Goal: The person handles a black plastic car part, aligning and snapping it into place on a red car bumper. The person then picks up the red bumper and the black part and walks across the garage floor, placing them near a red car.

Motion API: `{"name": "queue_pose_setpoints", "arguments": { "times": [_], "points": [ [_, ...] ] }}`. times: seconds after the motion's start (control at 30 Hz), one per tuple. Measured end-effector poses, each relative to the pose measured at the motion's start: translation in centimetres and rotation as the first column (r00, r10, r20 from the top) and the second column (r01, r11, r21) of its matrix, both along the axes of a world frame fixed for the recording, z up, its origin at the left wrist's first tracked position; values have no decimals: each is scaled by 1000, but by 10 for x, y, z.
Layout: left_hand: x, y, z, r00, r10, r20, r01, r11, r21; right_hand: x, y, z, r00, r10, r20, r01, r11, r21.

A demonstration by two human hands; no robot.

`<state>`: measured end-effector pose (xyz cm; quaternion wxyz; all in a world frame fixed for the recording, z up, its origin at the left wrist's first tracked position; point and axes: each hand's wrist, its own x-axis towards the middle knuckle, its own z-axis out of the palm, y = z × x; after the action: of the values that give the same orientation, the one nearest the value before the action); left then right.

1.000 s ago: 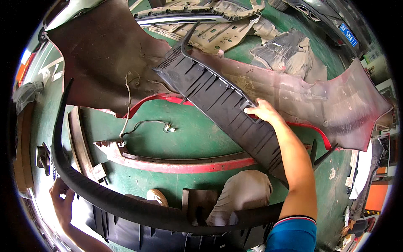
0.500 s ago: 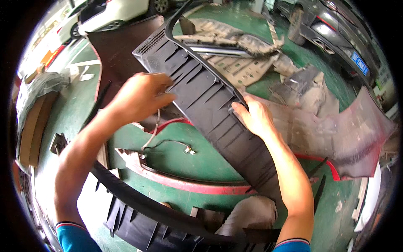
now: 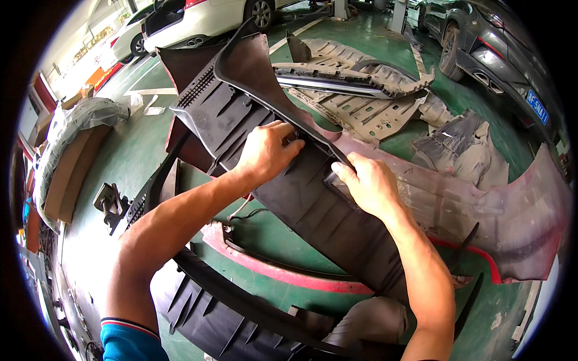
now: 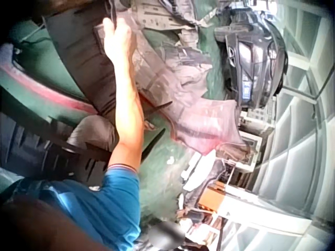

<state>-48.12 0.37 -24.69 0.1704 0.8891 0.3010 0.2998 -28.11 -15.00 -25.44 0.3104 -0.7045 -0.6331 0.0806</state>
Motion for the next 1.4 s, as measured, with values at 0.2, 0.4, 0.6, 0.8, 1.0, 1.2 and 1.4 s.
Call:
{"name": "queue_pose_setpoints", "arguments": {
  "times": [0.2,0.4,0.6,0.8,1.0,1.2,1.4],
  "points": [
    [8,-2,-3,994,9,108,-12,1000,26,-5,-2,-2,1000,-21,5,21,999,38],
    [7,-2,-8,996,14,88,-20,998,66,-14,-7,-4,999,-35,3,35,999,26],
    [5,0,-5,997,7,71,-9,1000,24,-12,-11,4,1000,-24,-5,24,1000,0],
    [5,-7,-3,991,56,120,-68,993,99,-13,-10,1,1000,-9,1,9,999,53],
    [9,-11,2,986,163,41,-160,985,-69,-23,-9,4,997,-62,45,61,998,12],
    [5,-14,-3,983,160,91,-147,980,-137,-25,-12,2,999,-42,-24,43,998,53],
    [7,-6,-10,979,31,199,-14,996,-84,-23,-17,0,999,-35,-36,38,995,88]
  ]
}}
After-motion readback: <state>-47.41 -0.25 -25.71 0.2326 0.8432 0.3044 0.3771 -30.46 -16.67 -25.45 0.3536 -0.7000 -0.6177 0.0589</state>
